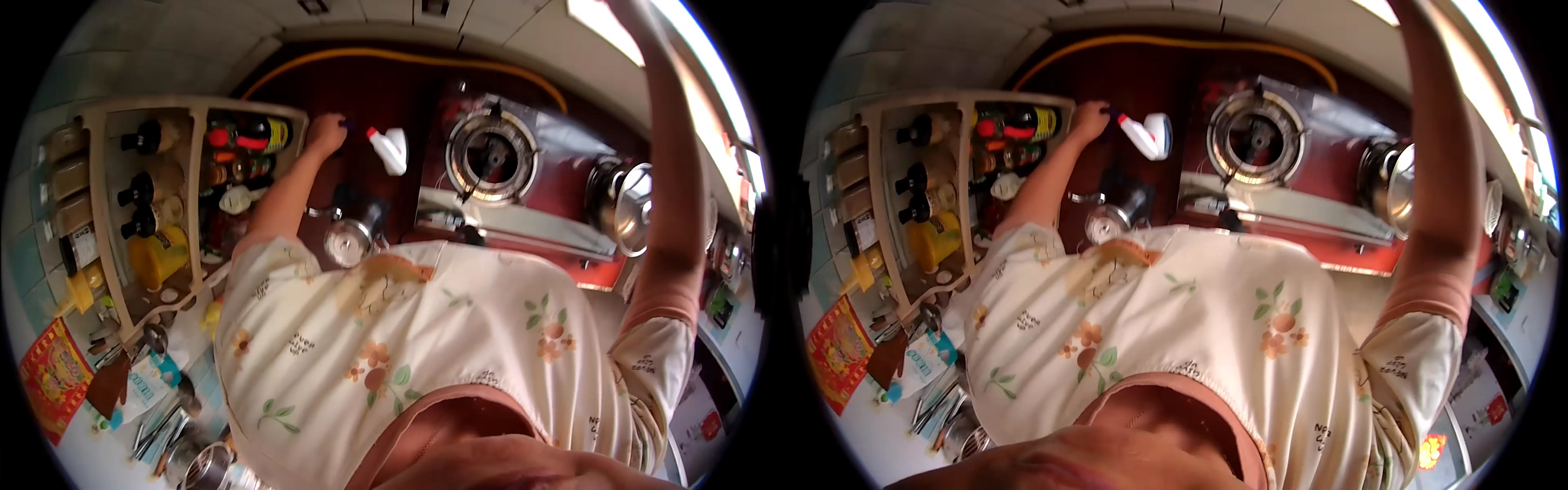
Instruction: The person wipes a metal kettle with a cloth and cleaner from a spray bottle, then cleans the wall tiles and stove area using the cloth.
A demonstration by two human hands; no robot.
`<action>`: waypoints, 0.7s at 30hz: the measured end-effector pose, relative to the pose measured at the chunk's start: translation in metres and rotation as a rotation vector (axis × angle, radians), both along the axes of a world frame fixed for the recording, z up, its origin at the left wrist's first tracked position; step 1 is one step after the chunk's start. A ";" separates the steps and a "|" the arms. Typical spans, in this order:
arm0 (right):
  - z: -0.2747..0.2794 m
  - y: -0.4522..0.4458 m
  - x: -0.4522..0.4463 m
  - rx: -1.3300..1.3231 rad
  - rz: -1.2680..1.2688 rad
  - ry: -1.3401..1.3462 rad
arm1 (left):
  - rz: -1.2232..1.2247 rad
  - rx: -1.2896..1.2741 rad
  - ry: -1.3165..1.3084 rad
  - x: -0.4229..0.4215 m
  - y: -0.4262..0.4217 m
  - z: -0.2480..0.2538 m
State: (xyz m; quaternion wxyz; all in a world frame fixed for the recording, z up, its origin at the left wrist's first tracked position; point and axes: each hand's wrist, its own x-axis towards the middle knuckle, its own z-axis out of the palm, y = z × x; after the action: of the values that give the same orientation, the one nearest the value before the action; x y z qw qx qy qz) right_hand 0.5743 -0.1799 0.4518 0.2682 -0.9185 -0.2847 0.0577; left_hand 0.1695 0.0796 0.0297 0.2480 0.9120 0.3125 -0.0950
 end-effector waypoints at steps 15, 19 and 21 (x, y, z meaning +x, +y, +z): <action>-0.123 -0.048 -0.196 0.262 0.516 0.403 | 0.365 -0.962 -0.916 0.067 -0.105 0.241; -0.135 -0.027 -0.221 0.302 0.514 0.024 | 0.332 -1.026 -0.868 0.085 -0.149 0.259; -0.125 -0.027 -0.221 0.343 0.465 0.226 | 0.293 -1.060 -0.870 0.081 -0.151 0.263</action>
State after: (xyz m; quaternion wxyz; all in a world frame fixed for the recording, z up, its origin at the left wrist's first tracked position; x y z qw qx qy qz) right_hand 0.3533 -0.2074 0.3266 0.4289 -0.7579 -0.4612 0.1701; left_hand 0.2502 -0.0713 0.2930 0.7720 0.5719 0.2162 0.1736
